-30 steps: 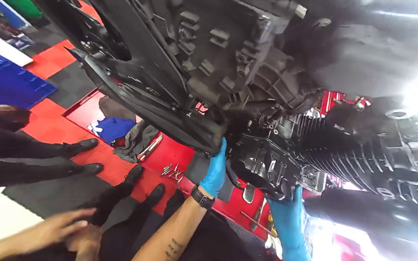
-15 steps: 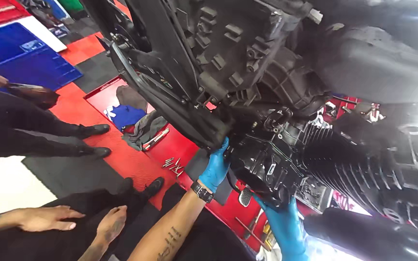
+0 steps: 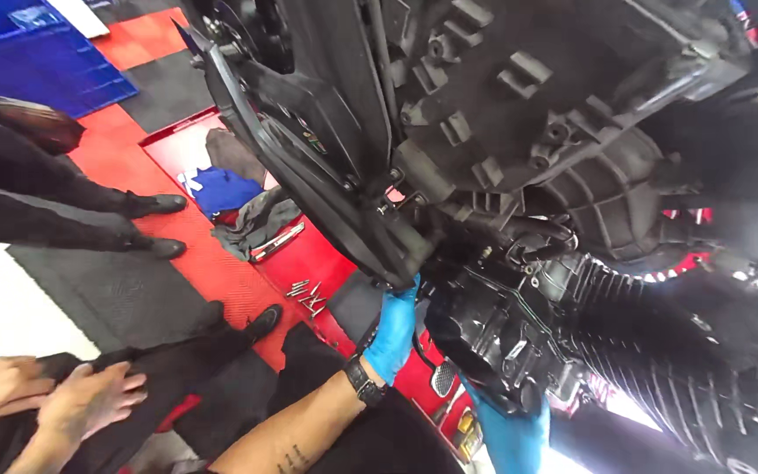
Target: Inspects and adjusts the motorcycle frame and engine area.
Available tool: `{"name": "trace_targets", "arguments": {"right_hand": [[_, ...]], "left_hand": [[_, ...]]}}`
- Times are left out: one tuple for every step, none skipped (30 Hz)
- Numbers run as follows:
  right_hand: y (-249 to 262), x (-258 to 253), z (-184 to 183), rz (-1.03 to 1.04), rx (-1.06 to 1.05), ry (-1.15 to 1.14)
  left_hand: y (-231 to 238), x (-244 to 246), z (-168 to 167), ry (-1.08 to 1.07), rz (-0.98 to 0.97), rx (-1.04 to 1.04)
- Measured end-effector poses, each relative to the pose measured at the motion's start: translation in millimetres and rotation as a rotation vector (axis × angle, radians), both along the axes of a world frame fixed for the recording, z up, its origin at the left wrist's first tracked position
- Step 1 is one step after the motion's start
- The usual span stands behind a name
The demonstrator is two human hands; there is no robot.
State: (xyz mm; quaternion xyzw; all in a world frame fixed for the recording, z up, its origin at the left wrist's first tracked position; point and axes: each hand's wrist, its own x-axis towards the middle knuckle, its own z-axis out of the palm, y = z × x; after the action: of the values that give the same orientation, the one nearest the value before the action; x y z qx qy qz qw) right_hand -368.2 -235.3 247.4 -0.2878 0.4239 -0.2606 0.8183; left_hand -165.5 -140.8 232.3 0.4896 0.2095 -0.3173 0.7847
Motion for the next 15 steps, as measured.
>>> {"name": "trace_targets", "arguments": {"right_hand": [[0,0,0,0.006,-0.010,0.003],[-1,-1,-1,0.003,-0.004,-0.003],[-1,-2,-1,0.000,0.006,-0.010],[-1,-2,-1,-0.002,0.008,-0.010],[-1,-1,0,-0.009,0.005,-0.010],[0,0,0,-0.017,-0.009,0.001],[0,1,1,-0.020,-0.026,0.003],[2,1,2,-0.014,-0.050,-0.002],[3,0,4,0.017,-0.089,-0.015],[2,-3,1,0.042,-0.121,-0.034],[-1,-9,-4,0.064,-0.130,-0.069],[-3,-9,-6,0.074,-0.135,-0.067],[-4,-8,-5,0.092,-0.137,-0.065],[-2,-8,-3,0.119,-0.167,-0.047],[-3,-12,-2,0.164,-0.205,-0.053]], "left_hand": [[-1,0,-2,-0.031,-0.005,0.009],[-2,0,-3,-0.055,-0.017,0.017],[-2,-1,-4,-0.066,-0.029,0.023],[-2,-2,-3,-0.064,-0.039,0.021],[-2,-3,-2,-0.050,-0.048,0.013],[-2,-5,-1,-0.025,-0.052,-0.007],[-1,-7,-1,0.003,-0.048,-0.035],[1,-11,-3,0.027,-0.041,-0.077],[4,-14,-5,0.046,-0.040,-0.132],[9,-17,-7,0.057,-0.045,-0.184],[14,-21,-8,0.060,-0.056,-0.235],[20,-24,-9,0.044,-0.080,-0.277],[25,-28,-11,0.011,-0.121,-0.309],[33,-37,-14,-0.054,-0.173,-0.336],[41,-49,-19,-0.159,-0.222,-0.371]]}}
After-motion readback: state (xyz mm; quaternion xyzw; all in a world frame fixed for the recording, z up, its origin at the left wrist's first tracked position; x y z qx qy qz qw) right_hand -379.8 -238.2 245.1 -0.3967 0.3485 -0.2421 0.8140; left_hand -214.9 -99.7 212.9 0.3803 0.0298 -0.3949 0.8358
